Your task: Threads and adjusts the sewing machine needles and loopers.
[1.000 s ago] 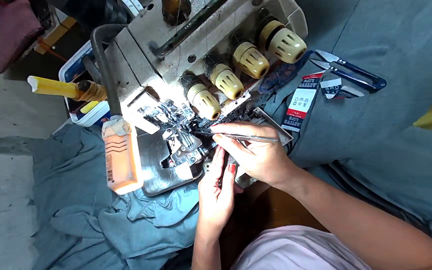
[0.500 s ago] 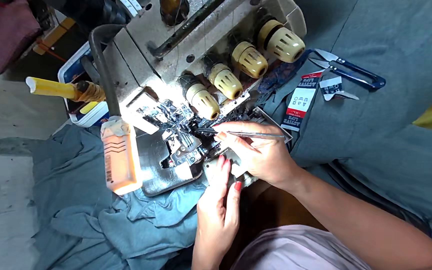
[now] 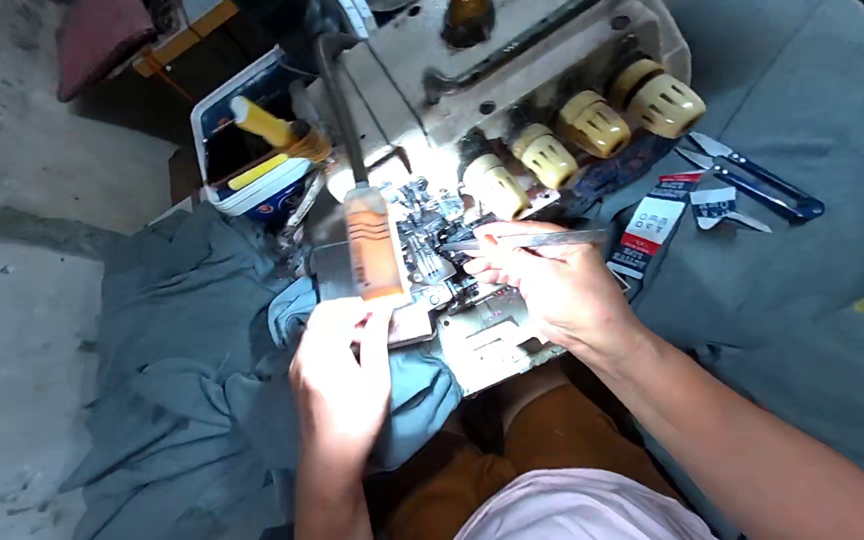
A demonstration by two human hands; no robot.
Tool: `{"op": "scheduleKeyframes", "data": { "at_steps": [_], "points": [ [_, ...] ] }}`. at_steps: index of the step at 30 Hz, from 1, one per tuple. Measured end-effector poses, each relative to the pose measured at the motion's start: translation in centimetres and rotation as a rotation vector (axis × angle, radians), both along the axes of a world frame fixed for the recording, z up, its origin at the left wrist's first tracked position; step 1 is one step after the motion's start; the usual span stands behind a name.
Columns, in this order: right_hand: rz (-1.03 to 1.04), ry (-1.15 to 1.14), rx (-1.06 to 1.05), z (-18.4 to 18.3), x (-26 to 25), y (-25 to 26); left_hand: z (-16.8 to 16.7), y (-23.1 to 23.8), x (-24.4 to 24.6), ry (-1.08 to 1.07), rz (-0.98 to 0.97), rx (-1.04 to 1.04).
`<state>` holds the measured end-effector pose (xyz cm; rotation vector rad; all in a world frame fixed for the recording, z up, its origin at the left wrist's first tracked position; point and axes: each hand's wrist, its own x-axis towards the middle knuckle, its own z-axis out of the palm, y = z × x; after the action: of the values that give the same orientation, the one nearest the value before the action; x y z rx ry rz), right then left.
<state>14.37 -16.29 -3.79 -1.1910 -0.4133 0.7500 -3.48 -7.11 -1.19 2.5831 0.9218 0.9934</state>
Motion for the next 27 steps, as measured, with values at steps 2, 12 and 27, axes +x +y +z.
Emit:
{"op": "scheduleKeyframes", "data": {
  "at_steps": [2, 12, 27],
  "points": [
    [0.008, 0.085, -0.029, 0.2, -0.1, 0.3, 0.3, 1.5, 0.4, 0.069, 0.022, -0.053],
    [-0.018, 0.344, -0.093, 0.1, 0.1, 1.2, 2.3, 4.7, 2.9, 0.296, -0.120, -0.305],
    [0.000, 0.361, -0.107, 0.2, 0.2, 1.3, 4.6, 4.8, 4.9, 0.548, -0.180, -0.294]
  ]
}}
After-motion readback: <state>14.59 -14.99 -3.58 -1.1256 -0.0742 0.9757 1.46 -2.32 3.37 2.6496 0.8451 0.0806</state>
